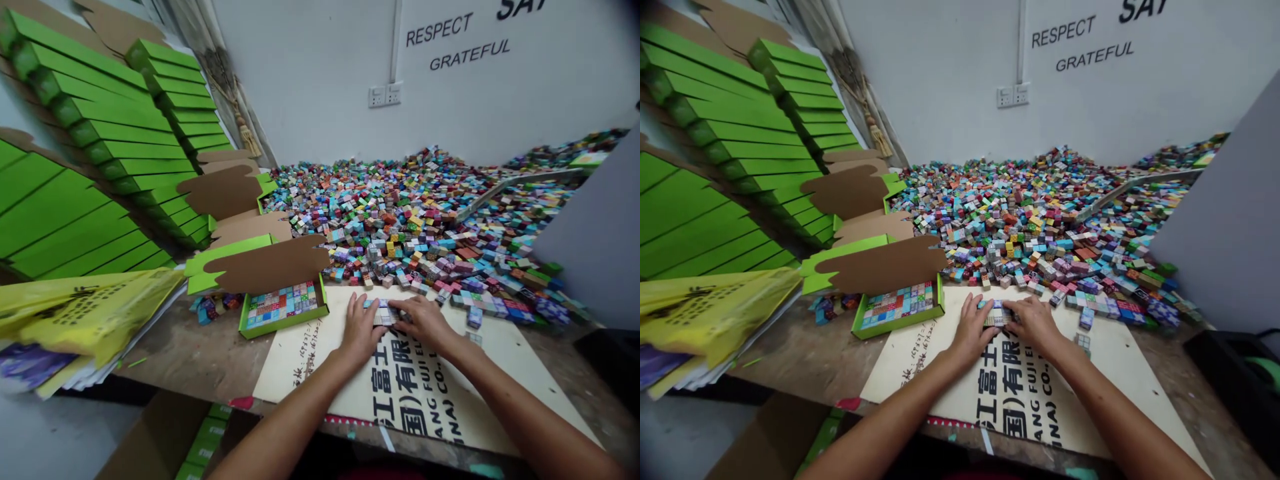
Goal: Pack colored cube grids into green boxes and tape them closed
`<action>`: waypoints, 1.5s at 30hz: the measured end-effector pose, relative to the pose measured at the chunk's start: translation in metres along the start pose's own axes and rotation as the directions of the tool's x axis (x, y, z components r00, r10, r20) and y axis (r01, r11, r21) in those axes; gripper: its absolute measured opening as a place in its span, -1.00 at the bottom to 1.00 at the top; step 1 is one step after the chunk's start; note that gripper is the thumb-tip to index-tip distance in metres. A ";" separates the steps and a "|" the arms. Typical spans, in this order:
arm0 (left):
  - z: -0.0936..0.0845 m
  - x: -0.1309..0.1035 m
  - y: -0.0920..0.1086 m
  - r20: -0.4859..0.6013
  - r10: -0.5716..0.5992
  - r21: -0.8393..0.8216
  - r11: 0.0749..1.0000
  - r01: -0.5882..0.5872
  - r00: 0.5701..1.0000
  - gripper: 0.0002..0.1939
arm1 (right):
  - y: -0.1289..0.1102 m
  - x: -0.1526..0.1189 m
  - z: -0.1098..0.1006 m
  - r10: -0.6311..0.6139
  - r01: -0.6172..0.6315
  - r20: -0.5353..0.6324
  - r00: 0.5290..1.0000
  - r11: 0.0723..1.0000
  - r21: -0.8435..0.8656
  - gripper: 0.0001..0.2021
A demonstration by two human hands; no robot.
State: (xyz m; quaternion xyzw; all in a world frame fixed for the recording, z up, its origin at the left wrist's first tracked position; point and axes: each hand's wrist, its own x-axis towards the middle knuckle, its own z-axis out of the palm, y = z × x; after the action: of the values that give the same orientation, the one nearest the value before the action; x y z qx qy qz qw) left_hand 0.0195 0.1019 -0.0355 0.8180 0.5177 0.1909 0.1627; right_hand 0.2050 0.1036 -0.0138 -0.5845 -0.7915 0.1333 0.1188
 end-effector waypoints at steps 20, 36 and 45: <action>-0.040 0.025 -0.003 0.120 0.076 -0.128 0.990 -0.061 0.990 -0.20 | 0.023 0.008 -0.022 -0.069 0.078 -0.078 0.995 0.990 0.117 -0.47; -0.010 0.026 0.016 0.086 0.148 0.058 0.987 -0.153 0.985 -0.31 | 0.031 -0.018 -0.010 -0.100 0.100 0.027 0.995 0.995 0.003 -0.58; -0.013 0.028 0.013 0.090 0.174 0.089 0.979 -0.182 0.981 -0.39 | 0.033 -0.004 -0.005 -0.018 0.025 -0.050 0.999 0.989 0.147 -0.57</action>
State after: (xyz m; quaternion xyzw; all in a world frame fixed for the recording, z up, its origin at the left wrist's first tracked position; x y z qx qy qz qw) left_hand 0.0339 0.1229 -0.0138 0.8750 0.4441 0.1456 0.1262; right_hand 0.2377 0.1092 -0.0205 -0.5686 -0.7826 0.1760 0.1823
